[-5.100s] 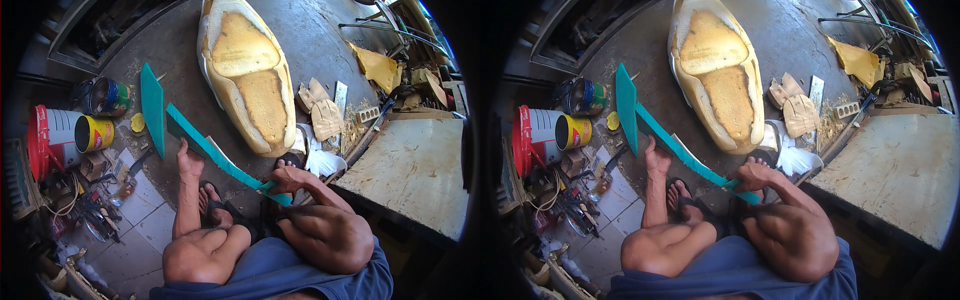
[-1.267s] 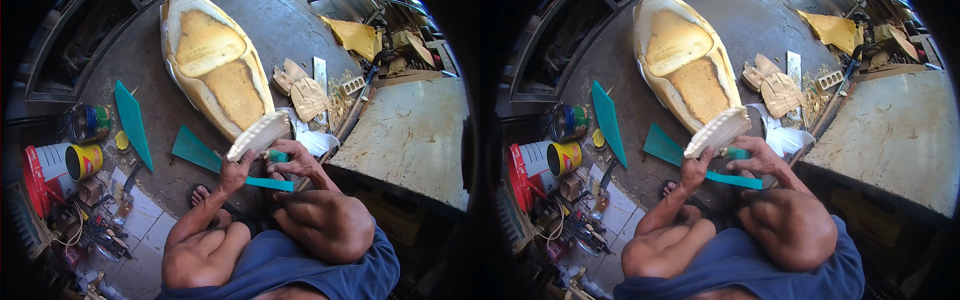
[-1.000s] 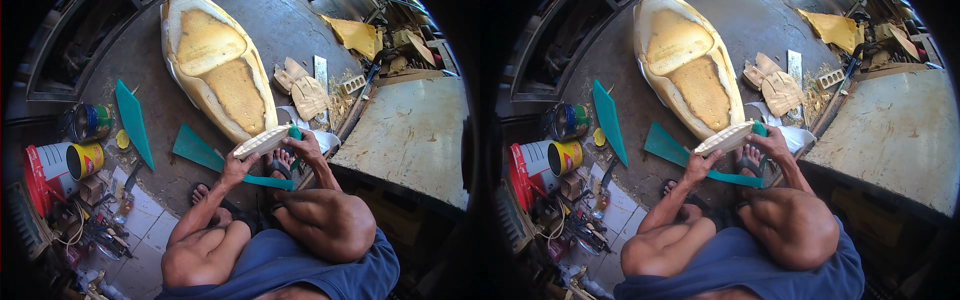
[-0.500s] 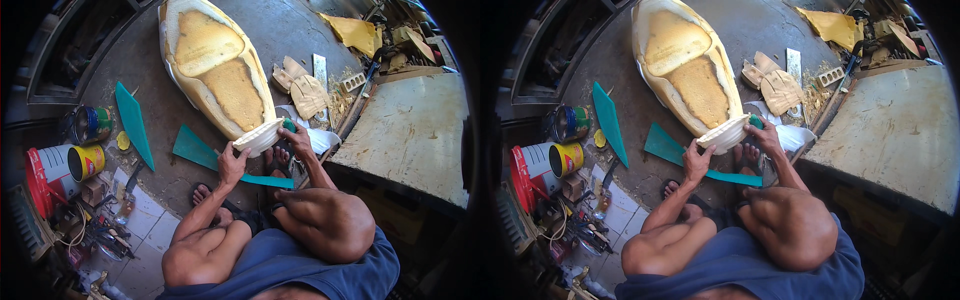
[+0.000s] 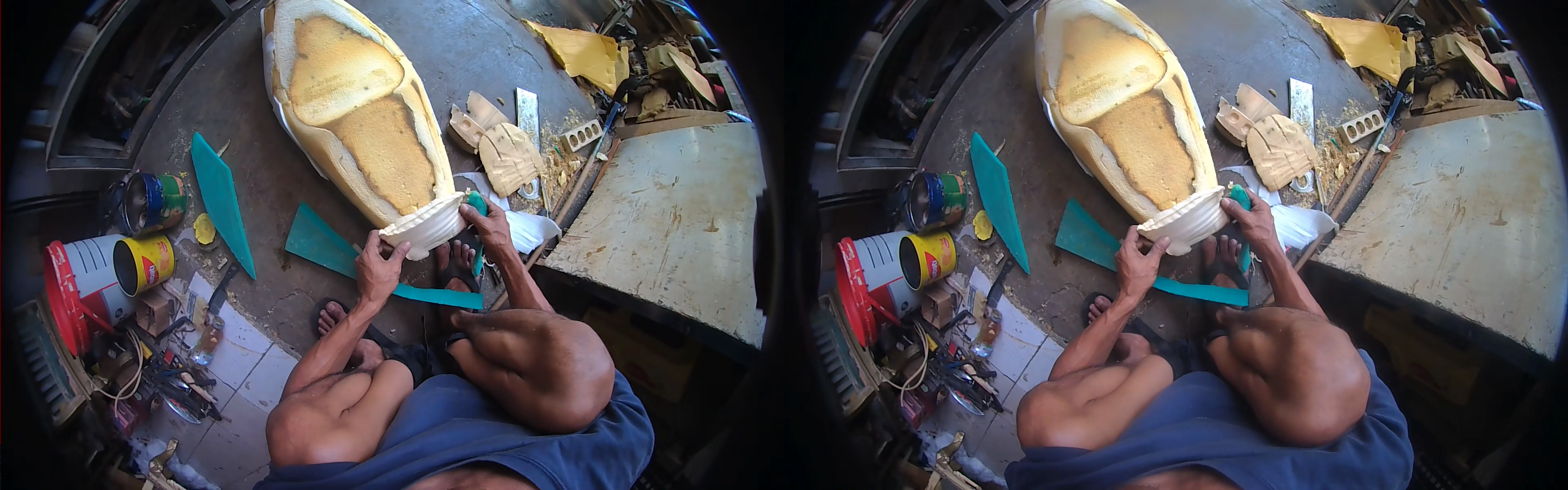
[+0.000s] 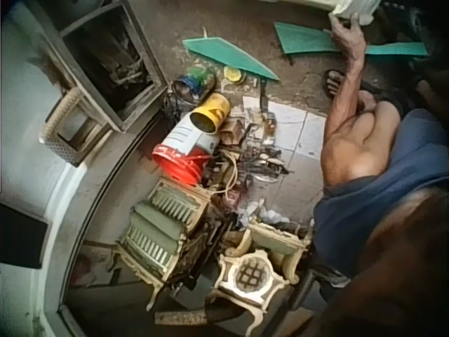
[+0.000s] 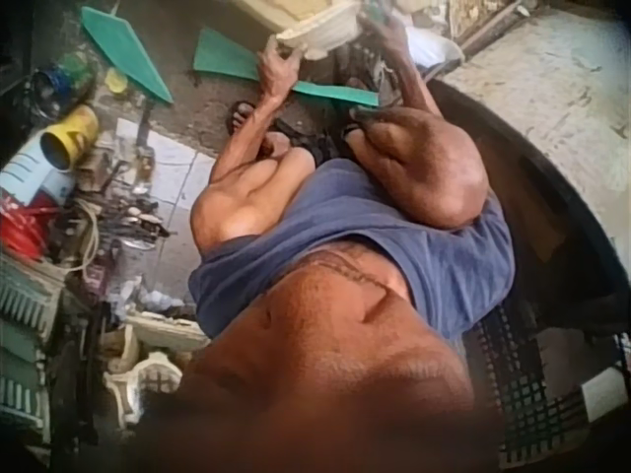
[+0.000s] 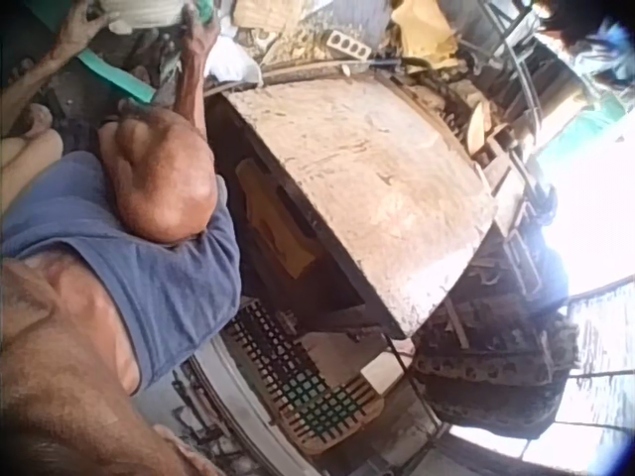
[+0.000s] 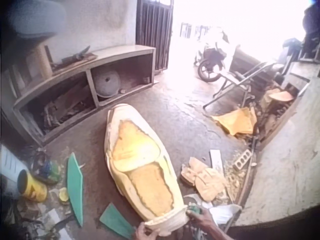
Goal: The person applies adhesive from a bottle to pieces of foam and the surface of a motorcycle seat foam base, then presses and fits the foam pieces onto the base using their hands and cuts the foam with shears.
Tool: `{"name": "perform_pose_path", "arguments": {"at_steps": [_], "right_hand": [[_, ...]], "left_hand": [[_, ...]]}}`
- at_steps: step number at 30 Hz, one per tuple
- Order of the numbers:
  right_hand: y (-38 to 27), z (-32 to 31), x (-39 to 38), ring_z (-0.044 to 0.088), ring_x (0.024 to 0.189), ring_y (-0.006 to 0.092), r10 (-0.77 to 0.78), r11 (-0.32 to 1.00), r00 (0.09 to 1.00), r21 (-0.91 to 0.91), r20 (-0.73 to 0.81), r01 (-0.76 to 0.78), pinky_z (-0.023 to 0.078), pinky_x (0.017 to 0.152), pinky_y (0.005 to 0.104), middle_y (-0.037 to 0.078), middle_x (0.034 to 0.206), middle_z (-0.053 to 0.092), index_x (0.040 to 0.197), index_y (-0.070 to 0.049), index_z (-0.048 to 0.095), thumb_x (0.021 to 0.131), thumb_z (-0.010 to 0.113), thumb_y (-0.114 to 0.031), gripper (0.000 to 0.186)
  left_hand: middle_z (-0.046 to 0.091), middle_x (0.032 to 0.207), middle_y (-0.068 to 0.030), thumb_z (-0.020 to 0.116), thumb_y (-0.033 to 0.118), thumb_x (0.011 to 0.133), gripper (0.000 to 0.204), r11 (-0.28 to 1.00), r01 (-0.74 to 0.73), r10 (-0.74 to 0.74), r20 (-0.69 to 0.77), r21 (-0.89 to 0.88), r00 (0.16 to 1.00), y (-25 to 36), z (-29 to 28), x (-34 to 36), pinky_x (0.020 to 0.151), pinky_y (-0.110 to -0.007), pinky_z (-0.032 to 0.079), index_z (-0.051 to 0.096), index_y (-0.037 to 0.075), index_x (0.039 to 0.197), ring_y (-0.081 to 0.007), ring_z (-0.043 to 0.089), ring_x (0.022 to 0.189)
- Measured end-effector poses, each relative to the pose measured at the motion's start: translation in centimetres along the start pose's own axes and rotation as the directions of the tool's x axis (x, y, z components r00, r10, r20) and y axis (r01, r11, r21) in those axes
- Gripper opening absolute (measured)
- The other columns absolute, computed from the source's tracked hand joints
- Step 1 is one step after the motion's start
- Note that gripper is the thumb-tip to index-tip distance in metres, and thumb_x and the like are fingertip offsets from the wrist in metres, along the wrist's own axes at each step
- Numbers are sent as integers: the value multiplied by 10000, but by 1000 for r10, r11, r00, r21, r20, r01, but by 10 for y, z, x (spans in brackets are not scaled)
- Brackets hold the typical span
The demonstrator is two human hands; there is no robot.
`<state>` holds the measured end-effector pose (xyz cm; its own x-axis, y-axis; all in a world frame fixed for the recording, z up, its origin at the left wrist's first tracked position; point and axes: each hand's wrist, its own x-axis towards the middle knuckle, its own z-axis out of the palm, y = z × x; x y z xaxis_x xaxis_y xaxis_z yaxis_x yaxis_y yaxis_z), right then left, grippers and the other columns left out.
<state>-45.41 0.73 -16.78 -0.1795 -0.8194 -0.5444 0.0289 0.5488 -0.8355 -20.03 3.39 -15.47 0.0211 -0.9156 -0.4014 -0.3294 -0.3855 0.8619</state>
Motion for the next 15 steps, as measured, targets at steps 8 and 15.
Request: {"name": "perform_pose_path", "arguments": {"at_steps": [8, 15], "right_hand": [[-82, -21, 22, 450, 461, 81, -234, 924, 954, -347, -186, 159, 334, 400, 245, -10, 689, 515, 1203, -43, 506, 948, 676, -471, 527], [-36, -14, 15, 603, 666, 183, -5, 991, 981, -129, -192, -20, 505, 673, 348, 94, 820, 633, 1264, -18, 523, 946, 554, -248, 393]], "left_hand": [[650, 869, -76, 729, 14, 829, 208, 660, -657, 749, -248, 365, 615, 75, -66, 72, 731, -362, 513, 652, 78, 1011, -270, 640, 814], [656, 1034, -126, 644, 112, 893, 307, 813, -366, 515, -264, 454, 816, 11, -100, 67, 896, -460, 471, 616, 67, 1195, -344, 627, 1006]]}}
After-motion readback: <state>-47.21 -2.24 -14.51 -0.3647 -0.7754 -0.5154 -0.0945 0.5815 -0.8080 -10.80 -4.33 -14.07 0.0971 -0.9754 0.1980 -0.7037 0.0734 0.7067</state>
